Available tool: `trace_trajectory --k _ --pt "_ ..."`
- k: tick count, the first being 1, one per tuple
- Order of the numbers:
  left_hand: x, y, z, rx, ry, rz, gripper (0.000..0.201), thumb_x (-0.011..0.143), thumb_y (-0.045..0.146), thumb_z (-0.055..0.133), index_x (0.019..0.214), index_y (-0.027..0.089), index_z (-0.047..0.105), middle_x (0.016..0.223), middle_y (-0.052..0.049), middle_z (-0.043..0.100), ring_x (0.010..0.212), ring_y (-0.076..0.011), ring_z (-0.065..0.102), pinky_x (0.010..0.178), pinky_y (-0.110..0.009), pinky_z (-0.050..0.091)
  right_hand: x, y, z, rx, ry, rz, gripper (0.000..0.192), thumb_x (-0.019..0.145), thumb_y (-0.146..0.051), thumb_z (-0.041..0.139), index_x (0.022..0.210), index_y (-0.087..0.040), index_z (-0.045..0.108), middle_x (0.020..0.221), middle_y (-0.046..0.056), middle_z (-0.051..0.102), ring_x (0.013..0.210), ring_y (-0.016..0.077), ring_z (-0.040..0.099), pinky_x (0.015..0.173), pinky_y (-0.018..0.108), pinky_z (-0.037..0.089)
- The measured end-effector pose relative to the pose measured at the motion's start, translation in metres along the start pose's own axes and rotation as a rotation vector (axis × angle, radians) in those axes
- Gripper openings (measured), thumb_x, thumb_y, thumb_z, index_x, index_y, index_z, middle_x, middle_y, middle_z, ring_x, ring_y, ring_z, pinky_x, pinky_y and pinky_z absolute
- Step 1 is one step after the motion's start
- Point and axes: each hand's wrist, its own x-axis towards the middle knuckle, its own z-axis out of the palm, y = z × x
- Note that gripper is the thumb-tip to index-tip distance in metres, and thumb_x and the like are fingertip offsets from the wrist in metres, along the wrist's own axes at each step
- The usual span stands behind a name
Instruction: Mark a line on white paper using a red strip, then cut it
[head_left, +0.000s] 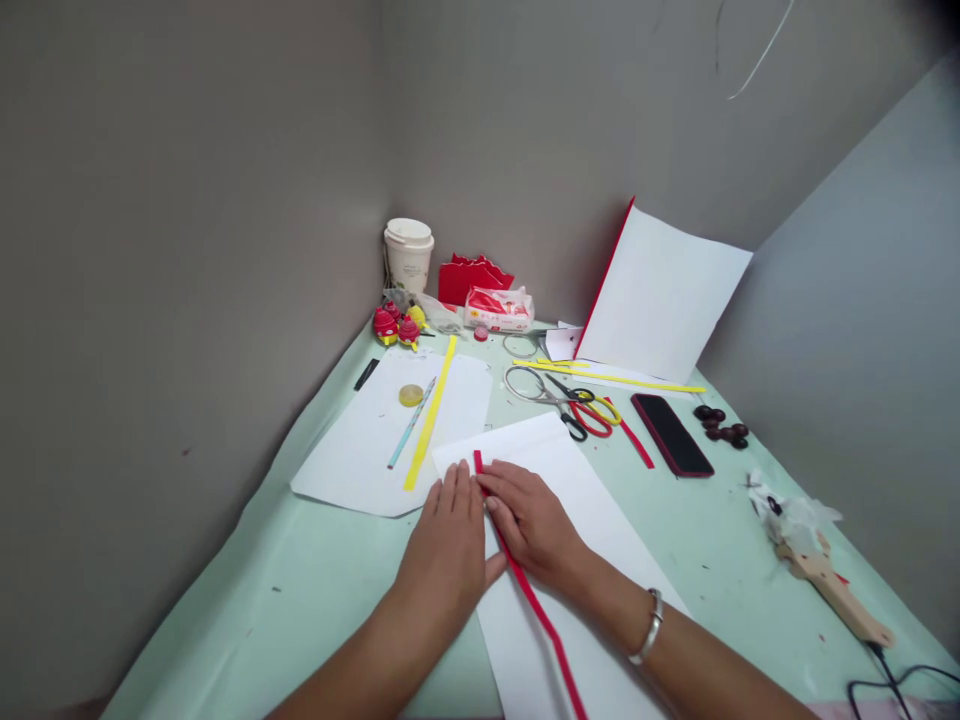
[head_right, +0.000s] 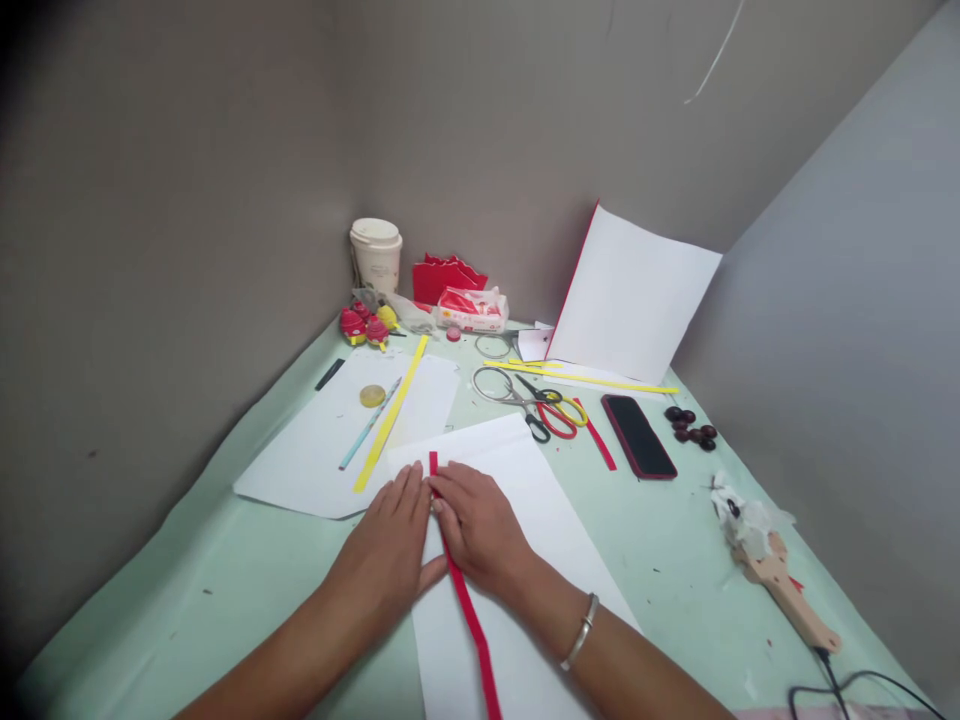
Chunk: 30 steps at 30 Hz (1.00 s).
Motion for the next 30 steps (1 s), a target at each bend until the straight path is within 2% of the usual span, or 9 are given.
trace_trajectory --k 8,15,19,23,27,30 --pt "-0.02 0.001 -0.006 0.003 -0.065 -0.048 0.063 0.084 0.037 0.058 0.133 -0.003 0.05 0.143 -0.029 0.039 0.134 -0.0391 0.038 0.111 -0.05 0.031 0.002 -0.006 -0.003 -0.179 -0.209 -0.138 0.042 0.096 -0.021 0.042 0.137 -0.016 0.049 0.141 0.011 0.051 0.137 0.0285 0.037 0.104 0.05 0.042" --pt "-0.021 -0.002 -0.012 -0.005 -0.108 -0.055 0.061 0.086 0.038 0.054 0.135 0.002 0.049 0.144 -0.026 0.041 0.139 -0.0389 0.029 0.113 -0.061 0.017 0.013 -0.01 -0.007 -0.272 -0.355 -0.211 0.044 0.097 -0.024 0.041 0.14 -0.013 0.045 0.144 0.013 0.048 0.138 0.0298 0.033 0.105 0.052 0.041" --pt "-0.018 -0.008 -0.013 -0.018 -0.135 -0.026 0.058 0.088 0.037 0.053 0.134 0.002 0.05 0.143 -0.025 0.044 0.138 -0.036 0.032 0.114 -0.055 0.019 0.024 -0.005 -0.006 -0.198 -0.366 -0.311 0.045 0.097 -0.019 0.038 0.14 -0.009 0.043 0.143 0.015 0.048 0.14 0.0253 0.031 0.112 0.049 0.035" --pt "-0.016 -0.014 -0.014 -0.079 -0.098 -0.018 0.055 0.084 0.031 0.06 0.128 0.0 0.053 0.139 -0.028 0.046 0.134 -0.0376 0.039 0.111 -0.052 0.029 0.028 0.003 -0.003 -0.105 -0.318 -0.301 0.044 0.095 -0.016 0.039 0.139 -0.012 0.045 0.143 0.013 0.049 0.138 0.0235 0.035 0.112 0.048 0.036" --pt "-0.016 -0.022 -0.02 -0.206 -0.022 -0.025 0.046 0.077 0.022 0.066 0.12 0.009 0.055 0.134 -0.023 0.055 0.128 -0.0352 0.048 0.106 -0.051 0.037 0.026 0.005 0.0 -0.074 -0.257 -0.269 0.044 0.095 -0.016 0.039 0.139 -0.013 0.046 0.142 0.011 0.05 0.138 0.0235 0.035 0.111 0.048 0.038" --pt "-0.014 -0.025 -0.023 -0.299 -0.048 -0.039 0.04 0.076 0.017 0.065 0.114 0.013 0.055 0.13 -0.019 0.058 0.125 -0.0327 0.051 0.103 -0.048 0.041 0.023 0.003 0.001 -0.095 -0.239 -0.254 0.045 0.094 -0.014 0.041 0.139 -0.011 0.046 0.142 0.012 0.05 0.138 0.0234 0.034 0.113 0.045 0.035"
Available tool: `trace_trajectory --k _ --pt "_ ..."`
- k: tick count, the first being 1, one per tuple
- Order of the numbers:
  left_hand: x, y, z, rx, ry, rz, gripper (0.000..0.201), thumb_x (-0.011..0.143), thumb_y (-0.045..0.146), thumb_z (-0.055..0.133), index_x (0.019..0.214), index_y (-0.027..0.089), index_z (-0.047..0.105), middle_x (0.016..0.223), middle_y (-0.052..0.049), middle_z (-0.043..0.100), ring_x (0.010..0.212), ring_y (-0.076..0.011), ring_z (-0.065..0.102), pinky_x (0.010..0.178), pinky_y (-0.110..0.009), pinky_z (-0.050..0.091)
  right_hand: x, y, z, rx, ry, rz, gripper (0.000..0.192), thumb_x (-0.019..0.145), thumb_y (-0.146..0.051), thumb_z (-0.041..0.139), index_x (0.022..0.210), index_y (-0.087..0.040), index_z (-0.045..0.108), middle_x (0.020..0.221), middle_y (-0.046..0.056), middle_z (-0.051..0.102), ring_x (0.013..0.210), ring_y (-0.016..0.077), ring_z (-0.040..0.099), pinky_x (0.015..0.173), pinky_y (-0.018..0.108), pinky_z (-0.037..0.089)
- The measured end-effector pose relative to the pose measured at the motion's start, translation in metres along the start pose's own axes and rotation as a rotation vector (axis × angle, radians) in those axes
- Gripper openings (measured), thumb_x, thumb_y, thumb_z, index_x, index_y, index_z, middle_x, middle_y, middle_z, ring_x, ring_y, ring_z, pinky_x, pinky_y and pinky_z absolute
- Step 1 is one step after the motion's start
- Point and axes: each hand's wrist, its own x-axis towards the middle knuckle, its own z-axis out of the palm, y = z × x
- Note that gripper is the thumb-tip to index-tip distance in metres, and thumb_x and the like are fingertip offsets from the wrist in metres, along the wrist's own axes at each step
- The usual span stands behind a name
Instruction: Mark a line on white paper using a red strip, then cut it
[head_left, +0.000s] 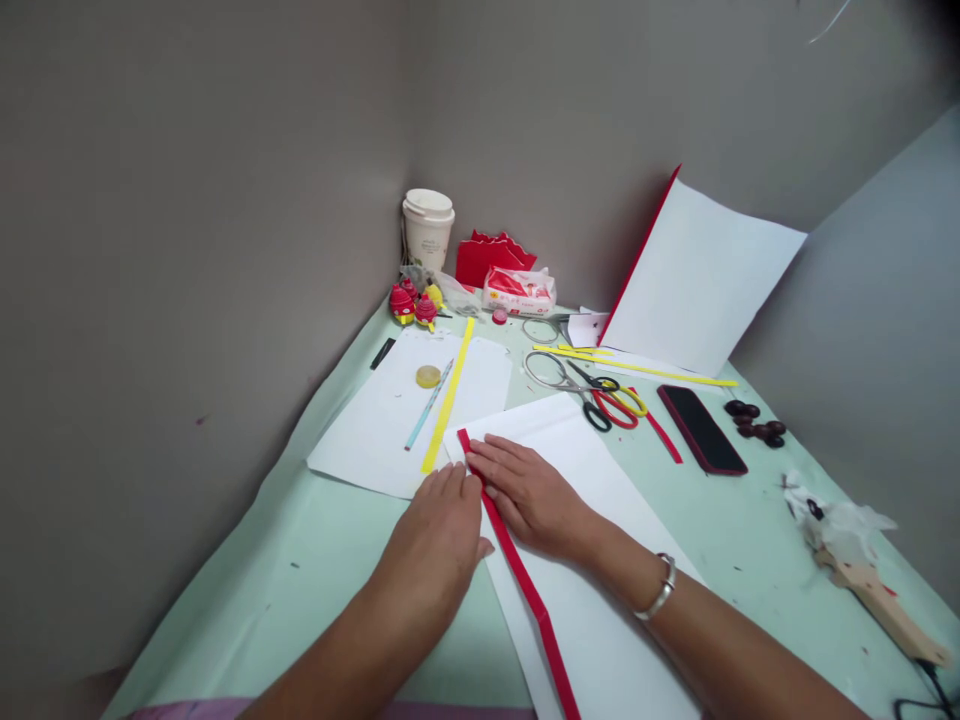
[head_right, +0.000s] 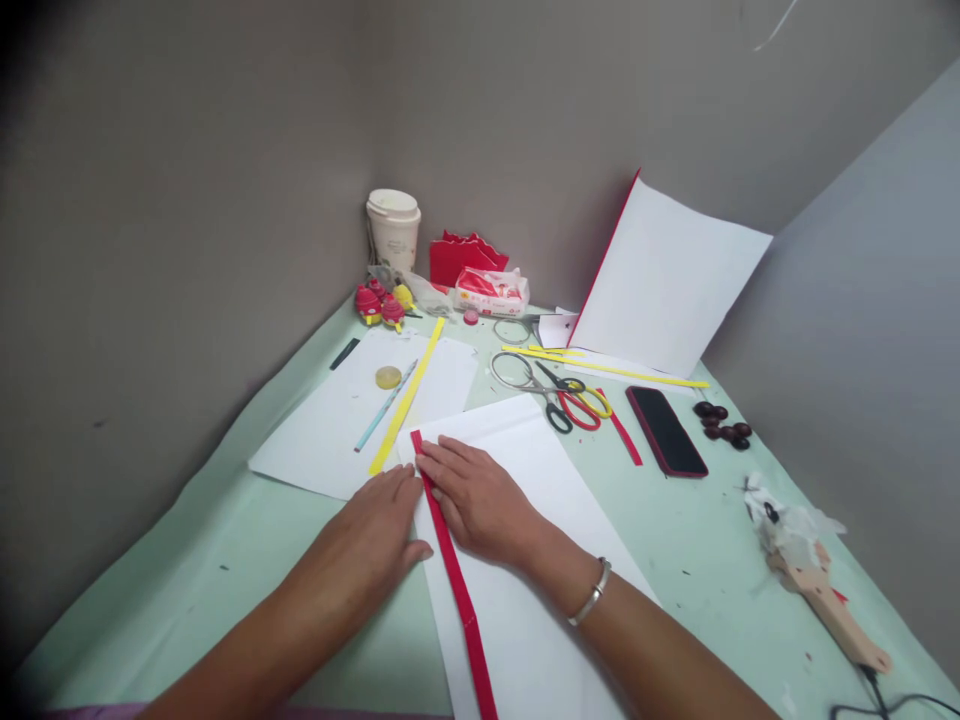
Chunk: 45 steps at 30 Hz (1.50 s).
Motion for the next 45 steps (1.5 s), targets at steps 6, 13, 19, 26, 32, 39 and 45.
trace_trajectory --k 6,13,19,26,32,39,45 --pt "0.005 -0.003 0.016 -0.119 0.043 0.05 0.06 0.075 0.016 0.069 0.13 0.008 0.046 0.14 -0.02 0.049 0.132 -0.028 0.044 0.111 -0.044 0.034 -0.012 0.002 0.001 -0.056 0.012 0.043 0.046 0.092 -0.015 0.043 0.138 -0.013 0.047 0.143 0.013 0.049 0.139 0.026 0.034 0.11 0.05 0.038" --pt "0.013 -0.005 0.032 -0.136 0.112 0.152 0.062 0.078 0.018 0.069 0.133 0.008 0.042 0.143 -0.02 0.047 0.136 -0.0278 0.038 0.114 -0.046 0.031 -0.016 0.014 -0.007 -0.113 -0.014 0.038 0.047 0.092 -0.015 0.043 0.139 -0.012 0.045 0.141 0.015 0.05 0.136 0.0283 0.037 0.106 0.052 0.04" --pt "0.012 -0.009 0.027 -0.247 0.189 0.144 0.058 0.077 0.015 0.07 0.127 0.016 0.042 0.132 -0.015 0.055 0.124 -0.0263 0.05 0.105 -0.045 0.041 -0.005 0.016 -0.006 -0.095 -0.001 0.007 0.045 0.092 -0.015 0.044 0.137 -0.012 0.047 0.138 0.014 0.054 0.134 0.0266 0.041 0.108 0.05 0.04" --pt "0.008 -0.004 0.015 -0.181 0.221 0.087 0.046 0.072 0.017 0.076 0.111 0.016 0.051 0.119 -0.013 0.061 0.117 -0.0301 0.055 0.099 -0.049 0.045 -0.006 0.016 -0.001 -0.076 0.03 -0.016 0.047 0.093 -0.015 0.043 0.14 -0.018 0.045 0.141 0.01 0.052 0.135 0.027 0.038 0.106 0.05 0.042" --pt "0.01 -0.005 0.01 -0.05 0.154 0.081 0.05 0.073 0.027 0.076 0.116 0.012 0.054 0.128 -0.018 0.059 0.126 -0.0319 0.05 0.107 -0.051 0.038 -0.004 0.015 -0.003 -0.086 -0.015 0.0 0.045 0.094 -0.016 0.043 0.139 -0.017 0.046 0.142 0.009 0.05 0.135 0.0264 0.039 0.108 0.047 0.041" --pt "0.01 -0.004 0.009 0.042 0.051 0.058 0.053 0.077 0.031 0.073 0.121 0.008 0.055 0.134 -0.021 0.056 0.129 -0.0317 0.047 0.11 -0.05 0.034 -0.002 0.016 -0.004 -0.085 -0.038 -0.003 0.046 0.094 -0.017 0.043 0.14 -0.018 0.044 0.145 0.008 0.047 0.134 0.0276 0.038 0.105 0.049 0.041" --pt "0.011 -0.005 0.008 0.043 0.041 0.053 0.05 0.078 0.031 0.071 0.121 0.011 0.056 0.134 -0.018 0.056 0.129 -0.0308 0.048 0.111 -0.052 0.033 -0.002 0.015 -0.005 -0.092 -0.087 0.031 0.047 0.095 -0.018 0.042 0.142 -0.019 0.042 0.147 0.005 0.044 0.134 0.0288 0.035 0.106 0.048 0.039"
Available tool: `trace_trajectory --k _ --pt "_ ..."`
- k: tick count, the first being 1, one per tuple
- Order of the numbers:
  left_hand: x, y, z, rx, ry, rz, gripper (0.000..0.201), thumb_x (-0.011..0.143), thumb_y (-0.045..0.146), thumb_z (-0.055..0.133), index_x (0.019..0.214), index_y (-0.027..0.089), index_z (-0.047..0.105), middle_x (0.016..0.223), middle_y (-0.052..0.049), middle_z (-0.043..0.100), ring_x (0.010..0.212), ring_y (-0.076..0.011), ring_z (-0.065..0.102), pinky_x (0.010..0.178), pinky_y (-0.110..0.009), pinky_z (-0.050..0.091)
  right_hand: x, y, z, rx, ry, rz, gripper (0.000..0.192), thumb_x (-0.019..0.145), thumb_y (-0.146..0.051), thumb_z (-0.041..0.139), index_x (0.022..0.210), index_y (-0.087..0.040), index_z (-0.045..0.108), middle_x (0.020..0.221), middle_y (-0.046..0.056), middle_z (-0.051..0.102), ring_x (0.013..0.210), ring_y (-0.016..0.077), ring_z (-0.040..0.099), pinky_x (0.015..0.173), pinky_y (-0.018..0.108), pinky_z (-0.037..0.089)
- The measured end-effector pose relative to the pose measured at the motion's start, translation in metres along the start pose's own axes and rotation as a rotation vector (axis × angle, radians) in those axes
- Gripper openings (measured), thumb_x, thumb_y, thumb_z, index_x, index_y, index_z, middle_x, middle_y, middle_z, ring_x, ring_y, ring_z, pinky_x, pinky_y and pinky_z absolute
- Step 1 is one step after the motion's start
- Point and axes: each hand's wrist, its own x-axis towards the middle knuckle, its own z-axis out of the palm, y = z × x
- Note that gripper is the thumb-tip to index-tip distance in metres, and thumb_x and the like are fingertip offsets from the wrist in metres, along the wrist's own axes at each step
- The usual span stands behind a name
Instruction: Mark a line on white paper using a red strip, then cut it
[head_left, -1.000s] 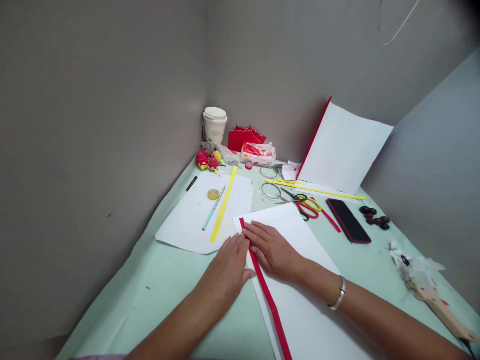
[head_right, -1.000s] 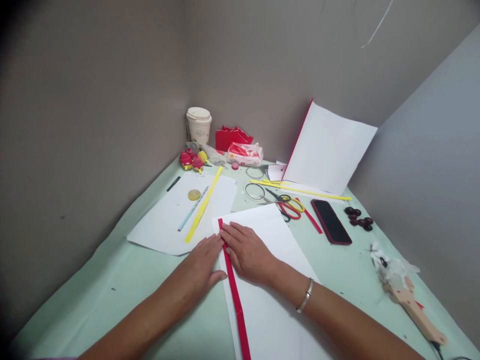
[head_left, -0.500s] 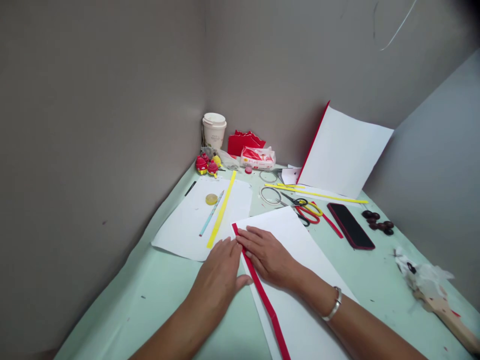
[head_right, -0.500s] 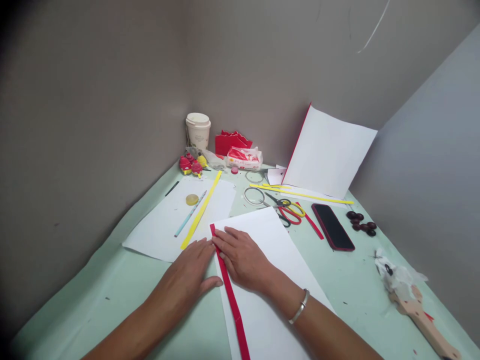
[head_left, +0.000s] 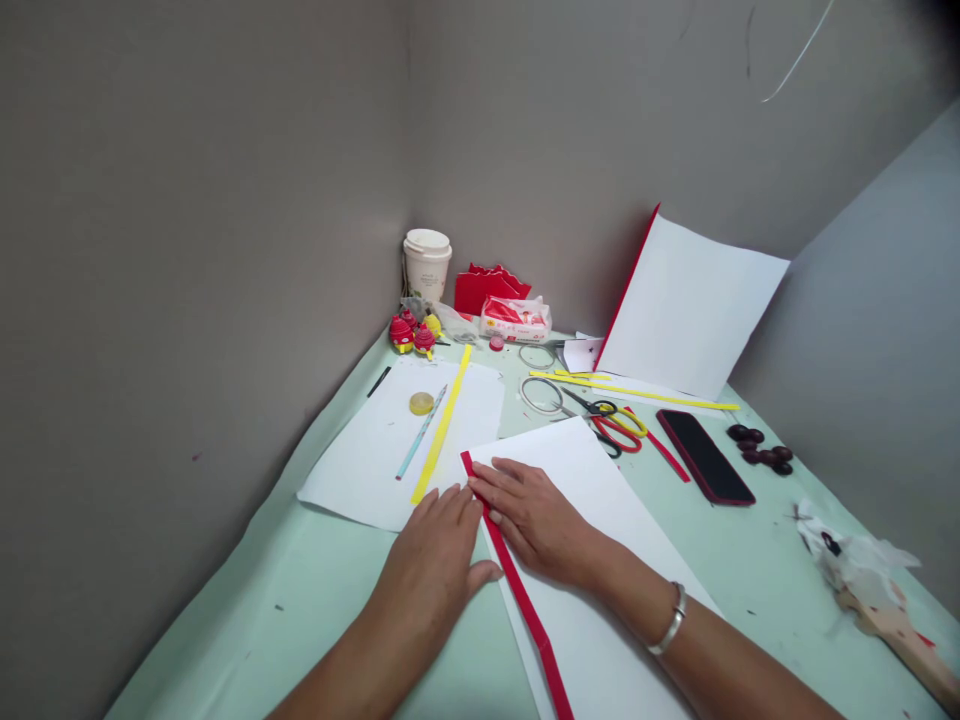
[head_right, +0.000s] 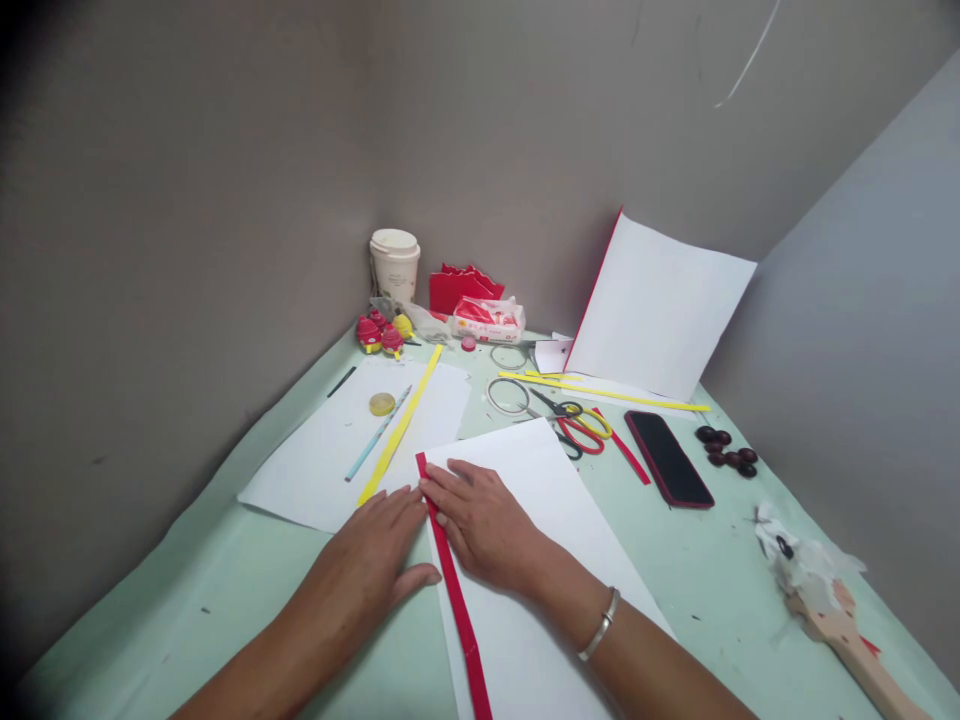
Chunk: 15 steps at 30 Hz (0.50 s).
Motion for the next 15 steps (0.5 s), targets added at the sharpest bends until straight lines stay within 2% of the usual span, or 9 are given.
trace_trajectory --k 9,15 --pt "-0.0019 0.0008 -0.0049 0.005 -0.016 -0.016 0.049 0.079 0.03 0.071 0.122 0.014 0.056 0.136 -0.017 0.055 0.128 -0.0305 0.048 0.109 -0.051 0.035 0.0002 0.0005 -0.0004 -0.005 0.016 -0.018 0.047 0.094 -0.018 0.042 0.142 -0.02 0.041 0.147 0.006 0.044 0.135 0.0284 0.036 0.104 0.049 0.041" --pt "0.0001 0.0008 -0.0024 0.012 -0.023 -0.019 0.053 0.079 0.029 0.071 0.125 0.009 0.054 0.137 -0.02 0.054 0.13 -0.0313 0.047 0.109 -0.05 0.035 0.0002 0.0008 0.0003 -0.004 0.007 -0.011 0.048 0.094 -0.017 0.042 0.143 -0.021 0.039 0.148 0.005 0.043 0.134 0.0285 0.035 0.104 0.049 0.04"
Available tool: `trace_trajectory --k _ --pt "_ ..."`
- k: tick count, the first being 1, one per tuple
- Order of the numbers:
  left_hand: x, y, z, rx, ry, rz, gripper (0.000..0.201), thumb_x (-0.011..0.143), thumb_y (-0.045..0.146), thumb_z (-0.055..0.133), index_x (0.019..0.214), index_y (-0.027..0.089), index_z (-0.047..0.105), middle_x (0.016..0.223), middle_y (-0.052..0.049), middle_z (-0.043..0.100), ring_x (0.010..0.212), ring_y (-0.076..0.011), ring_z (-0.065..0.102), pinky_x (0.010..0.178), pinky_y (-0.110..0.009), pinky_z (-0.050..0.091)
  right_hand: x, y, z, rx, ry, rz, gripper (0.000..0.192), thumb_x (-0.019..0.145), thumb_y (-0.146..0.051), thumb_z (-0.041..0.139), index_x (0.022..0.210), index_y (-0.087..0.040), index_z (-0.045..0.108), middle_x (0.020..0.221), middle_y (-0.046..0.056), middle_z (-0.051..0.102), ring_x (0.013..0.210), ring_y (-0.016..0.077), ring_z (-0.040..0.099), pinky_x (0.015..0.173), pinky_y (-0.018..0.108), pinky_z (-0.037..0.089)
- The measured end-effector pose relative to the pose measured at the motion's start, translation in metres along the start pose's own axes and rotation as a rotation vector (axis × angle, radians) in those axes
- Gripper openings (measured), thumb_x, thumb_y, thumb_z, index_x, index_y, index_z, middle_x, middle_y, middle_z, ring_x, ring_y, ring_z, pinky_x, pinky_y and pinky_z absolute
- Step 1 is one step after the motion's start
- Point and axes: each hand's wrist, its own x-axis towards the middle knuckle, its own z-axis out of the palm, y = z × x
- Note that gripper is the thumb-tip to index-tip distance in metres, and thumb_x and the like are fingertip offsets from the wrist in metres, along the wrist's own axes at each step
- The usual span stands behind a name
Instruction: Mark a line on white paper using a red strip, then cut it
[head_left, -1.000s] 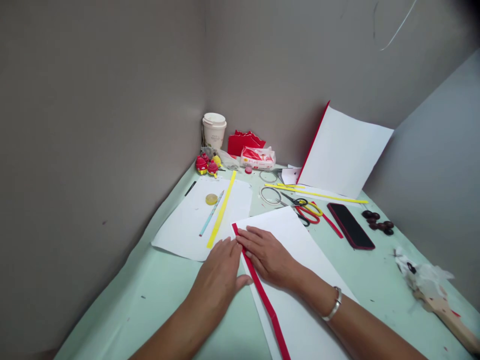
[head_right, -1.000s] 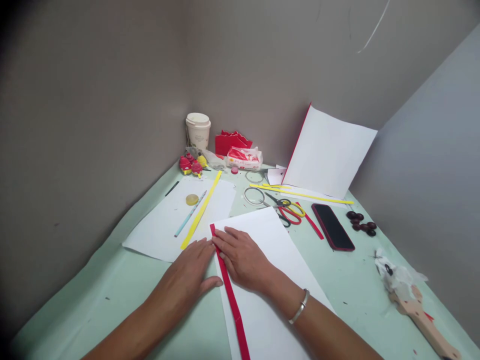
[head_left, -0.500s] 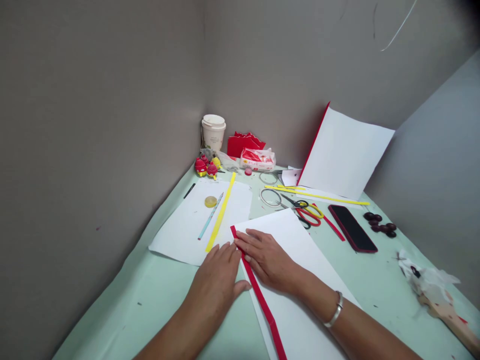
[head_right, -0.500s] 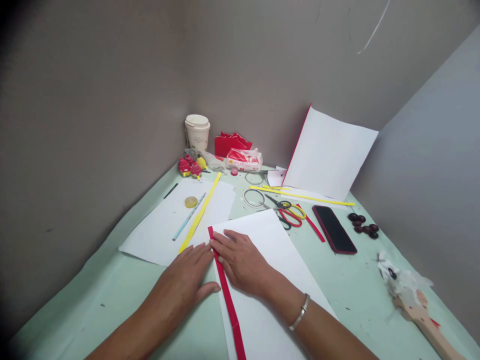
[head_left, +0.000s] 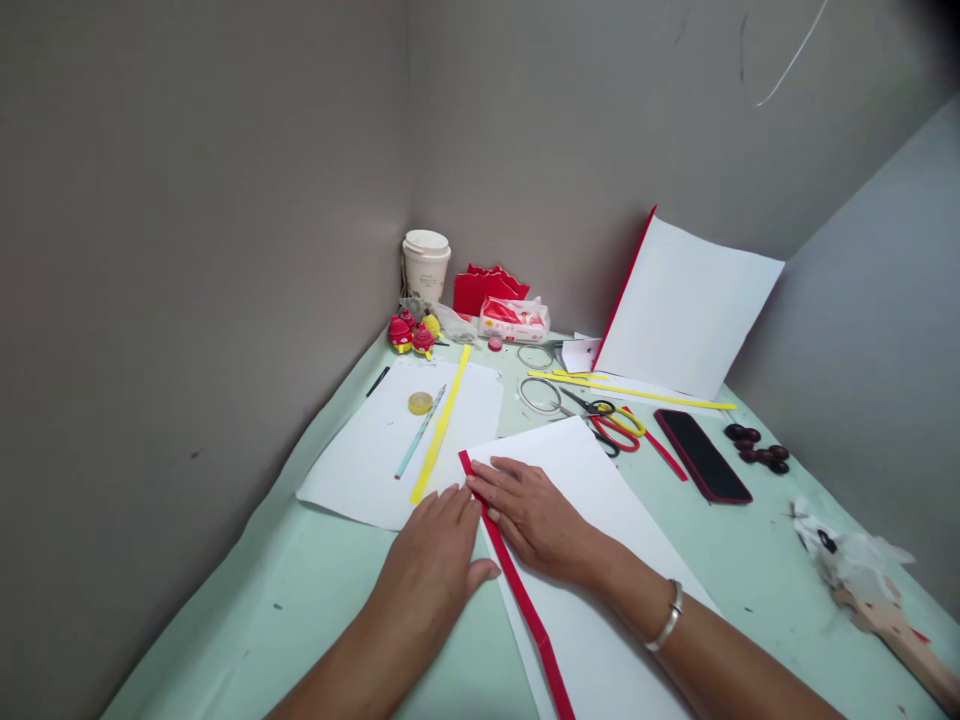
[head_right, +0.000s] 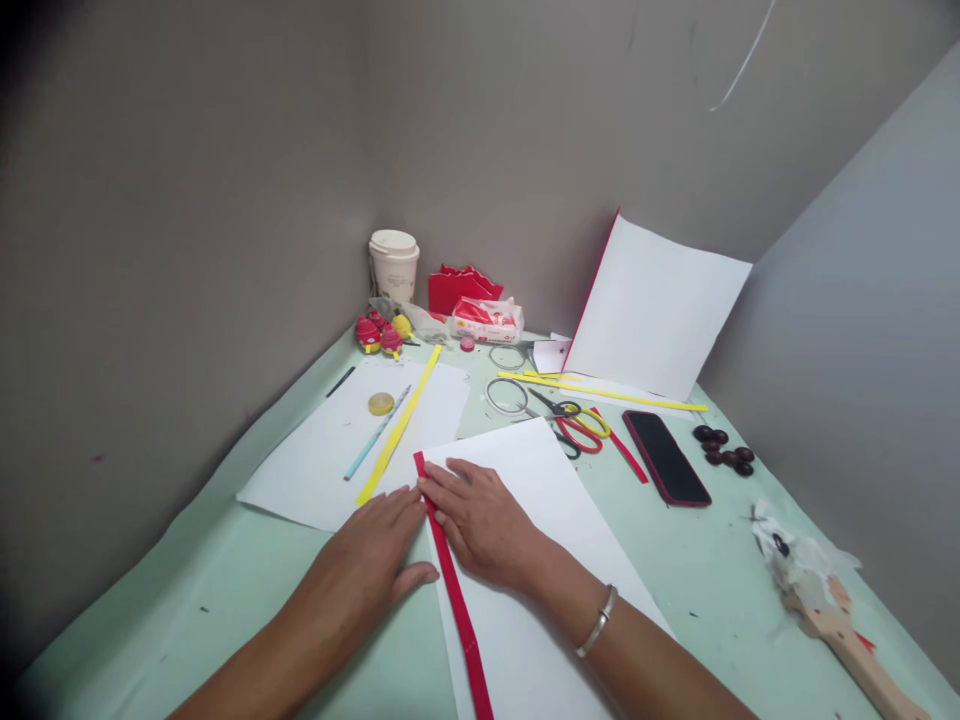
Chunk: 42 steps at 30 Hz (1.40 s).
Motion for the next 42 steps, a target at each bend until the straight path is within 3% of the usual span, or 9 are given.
trace_trajectory --k 15,23,30,42 --pt "0.0 0.0006 0.0042 0.045 0.055 0.032 0.048 0.077 0.026 0.071 0.121 0.014 0.057 0.134 -0.018 0.057 0.125 -0.0332 0.051 0.104 -0.049 0.042 0.0001 -0.001 0.0008 -0.01 0.023 0.008 0.048 0.095 -0.018 0.042 0.143 -0.022 0.039 0.147 0.005 0.044 0.134 0.028 0.036 0.103 0.049 0.041" --pt "-0.0001 0.0027 0.0006 0.076 0.013 0.032 0.049 0.08 0.029 0.068 0.124 0.011 0.057 0.136 -0.02 0.054 0.127 -0.0338 0.05 0.105 -0.051 0.04 -0.0001 -0.0032 -0.0003 0.011 0.005 0.033 0.05 0.095 -0.018 0.042 0.145 -0.02 0.036 0.146 0.006 0.046 0.135 0.0283 0.035 0.106 0.049 0.038" --pt "-0.0006 0.0035 -0.0011 0.072 0.018 0.047 0.048 0.08 0.027 0.068 0.124 0.011 0.057 0.136 -0.021 0.054 0.127 -0.0339 0.05 0.105 -0.051 0.039 -0.0002 -0.005 -0.0007 0.007 0.02 0.052 0.045 0.095 -0.019 0.043 0.14 -0.021 0.044 0.146 0.005 0.046 0.134 0.0281 0.036 0.106 0.048 0.038" --pt "-0.0005 0.0033 0.0011 0.081 0.033 0.046 0.049 0.079 0.028 0.07 0.124 0.014 0.057 0.135 -0.018 0.056 0.126 -0.0333 0.05 0.105 -0.052 0.038 -0.0005 -0.0029 0.0008 -0.016 0.041 0.014 0.045 0.095 -0.019 0.042 0.14 -0.022 0.044 0.146 0.005 0.046 0.136 0.0274 0.036 0.103 0.049 0.041"
